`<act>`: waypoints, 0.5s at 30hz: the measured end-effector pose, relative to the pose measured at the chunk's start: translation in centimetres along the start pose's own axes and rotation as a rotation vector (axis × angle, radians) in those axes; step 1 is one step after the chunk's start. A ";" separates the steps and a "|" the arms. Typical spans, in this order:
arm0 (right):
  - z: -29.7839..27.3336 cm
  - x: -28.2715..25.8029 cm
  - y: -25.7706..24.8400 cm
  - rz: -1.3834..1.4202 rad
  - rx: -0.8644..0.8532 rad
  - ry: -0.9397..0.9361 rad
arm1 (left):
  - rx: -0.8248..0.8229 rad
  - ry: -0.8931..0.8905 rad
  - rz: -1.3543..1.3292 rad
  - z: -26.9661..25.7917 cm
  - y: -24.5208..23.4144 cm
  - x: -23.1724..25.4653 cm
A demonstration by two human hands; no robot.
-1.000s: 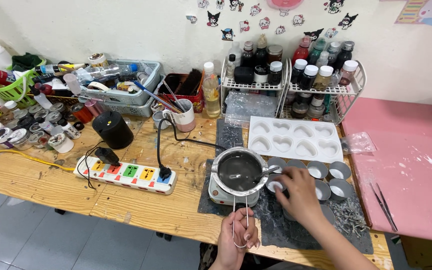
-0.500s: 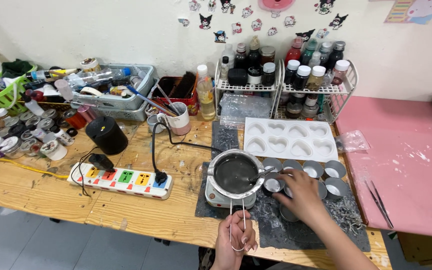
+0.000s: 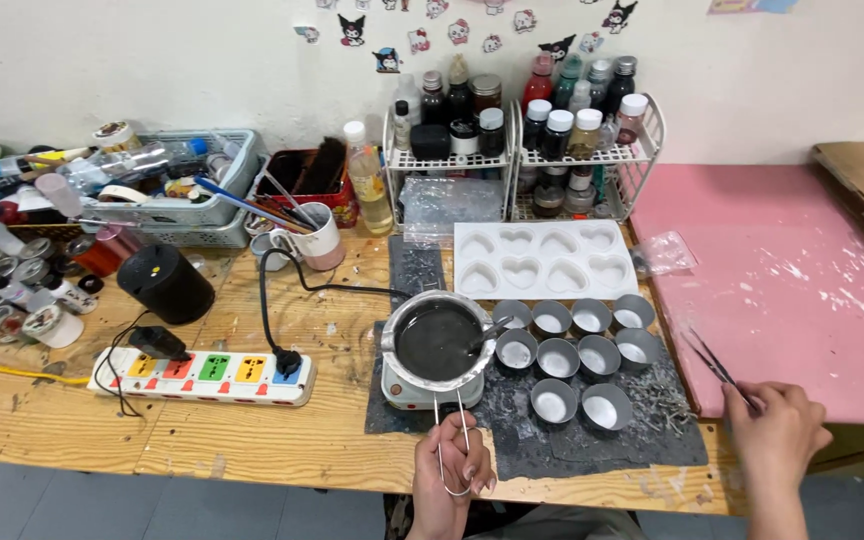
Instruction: Prepare candle molds and scoop liquid wax from a melting pot.
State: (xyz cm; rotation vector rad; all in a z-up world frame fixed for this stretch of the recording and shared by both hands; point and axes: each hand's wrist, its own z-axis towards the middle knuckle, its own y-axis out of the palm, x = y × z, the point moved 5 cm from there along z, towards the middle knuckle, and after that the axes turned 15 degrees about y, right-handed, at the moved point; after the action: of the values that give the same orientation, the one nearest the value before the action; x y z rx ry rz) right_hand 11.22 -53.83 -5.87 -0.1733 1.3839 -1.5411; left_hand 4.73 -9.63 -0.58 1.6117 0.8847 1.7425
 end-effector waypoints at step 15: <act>-2.9 -16.4 -4.9 0.856 -0.722 -0.052 | -0.026 0.022 0.015 -0.3 -0.2 0.2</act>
State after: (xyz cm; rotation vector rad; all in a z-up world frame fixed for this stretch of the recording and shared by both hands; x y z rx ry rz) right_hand 14.28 -40.79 5.14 -0.0392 1.6209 -0.3089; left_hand 4.46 -9.41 -0.61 1.5888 0.8592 1.7782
